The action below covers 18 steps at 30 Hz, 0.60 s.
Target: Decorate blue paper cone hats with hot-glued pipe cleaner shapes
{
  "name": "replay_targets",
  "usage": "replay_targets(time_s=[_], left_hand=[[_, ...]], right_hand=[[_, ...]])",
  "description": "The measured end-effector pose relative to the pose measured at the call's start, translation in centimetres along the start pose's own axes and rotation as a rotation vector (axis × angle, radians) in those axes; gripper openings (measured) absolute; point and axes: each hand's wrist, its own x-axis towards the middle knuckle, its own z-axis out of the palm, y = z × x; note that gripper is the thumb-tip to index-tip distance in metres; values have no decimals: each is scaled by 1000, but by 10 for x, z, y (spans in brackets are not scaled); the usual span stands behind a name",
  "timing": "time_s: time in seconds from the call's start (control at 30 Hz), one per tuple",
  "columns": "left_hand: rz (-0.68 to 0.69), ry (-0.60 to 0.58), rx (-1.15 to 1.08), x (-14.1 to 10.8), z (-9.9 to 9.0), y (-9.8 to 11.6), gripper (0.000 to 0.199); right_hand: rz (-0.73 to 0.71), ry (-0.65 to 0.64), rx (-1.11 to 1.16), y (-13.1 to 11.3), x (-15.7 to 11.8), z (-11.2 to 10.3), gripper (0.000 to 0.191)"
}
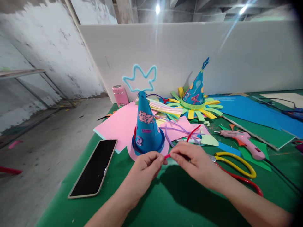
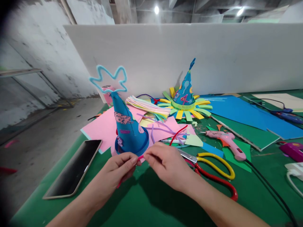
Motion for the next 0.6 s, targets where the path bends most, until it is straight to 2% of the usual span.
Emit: replay_targets(time_s=[0.1,0.2,0.33,0.47,0.53,0.6], left_hand=[[-41,-45,-190,4,-2,0,25],[-54,-102,-364,8,-2,-3,24],[-83,-160,-521,15,2,-7,20],[-134,-166,-574,21,8,-18,19],[-159,-169,-602,22,11,-25,19],[-180,-185,-633,22,14,-31,19]], right_hand=[[228,86,363,7,7,-8,20],[441,112,843,13,11,-14,21],[578,78,1323,18,15,-12,18],[658,139,1555,24,17,4,16],[703,190,1556,27,17,14,15],[690,216,1498,29,15,20,11]])
